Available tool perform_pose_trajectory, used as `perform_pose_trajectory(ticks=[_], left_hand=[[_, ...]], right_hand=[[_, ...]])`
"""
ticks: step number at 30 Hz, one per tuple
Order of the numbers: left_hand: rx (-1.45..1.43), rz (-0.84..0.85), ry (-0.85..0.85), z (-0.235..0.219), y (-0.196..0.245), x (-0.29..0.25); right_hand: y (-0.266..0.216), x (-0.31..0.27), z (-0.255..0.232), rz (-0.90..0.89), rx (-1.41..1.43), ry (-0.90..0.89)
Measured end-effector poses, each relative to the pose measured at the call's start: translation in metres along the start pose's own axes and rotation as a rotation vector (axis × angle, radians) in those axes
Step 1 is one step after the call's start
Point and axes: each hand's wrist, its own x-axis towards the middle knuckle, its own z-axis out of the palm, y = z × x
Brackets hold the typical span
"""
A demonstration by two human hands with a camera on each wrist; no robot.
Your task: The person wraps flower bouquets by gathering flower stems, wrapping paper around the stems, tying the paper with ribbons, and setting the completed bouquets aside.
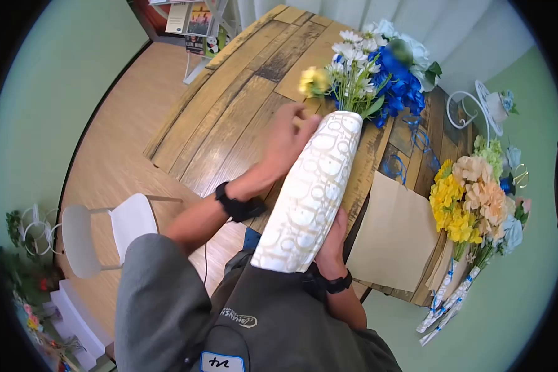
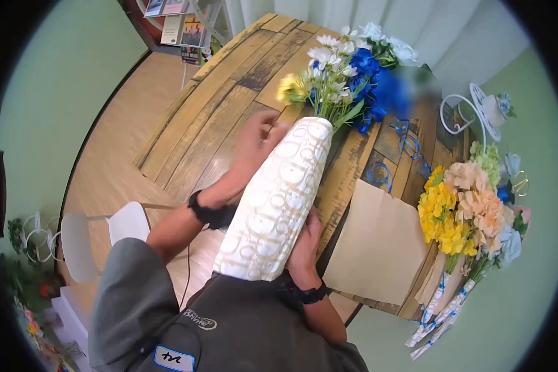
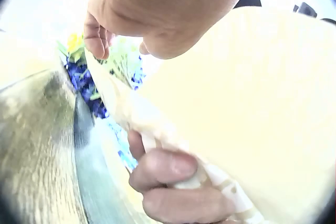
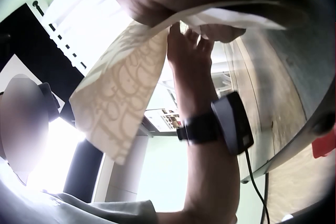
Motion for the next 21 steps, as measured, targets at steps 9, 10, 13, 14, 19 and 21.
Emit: perform_pose_trajectory(ticks=[9,10,13,14,19,21], left_hand=[[-0.684,-0.488,-0.291,0.004,-0.001,-0.084],[-0.711,-0.482,-0.306,0.016,-0.002,-0.086],[-1.333,-0.886,-0.289,0.035,0.012,-0.088],[-1.567,-0.913,-0.333,0.041,0.011,-0.087],[-1.779,-0.993,-0.393,0.072,0.003,-0.095],[-1.734,-0.979,-0.397,0.070,0.013,-0.099]], right_hand=[[-0.009,-0.019,-0.037,0.132,0.074,0.013],[-0.011,-0.019,-0.044,0.116,0.055,0.032],[-0.017,-0.026,-0.049,0.145,0.166,-0.003],[-0.019,-0.025,-0.051,0.175,0.187,-0.030],[-0.038,-0.041,-0.039,0.273,0.445,-0.029],[-0.028,-0.039,-0.054,0.276,0.307,-0.019]])
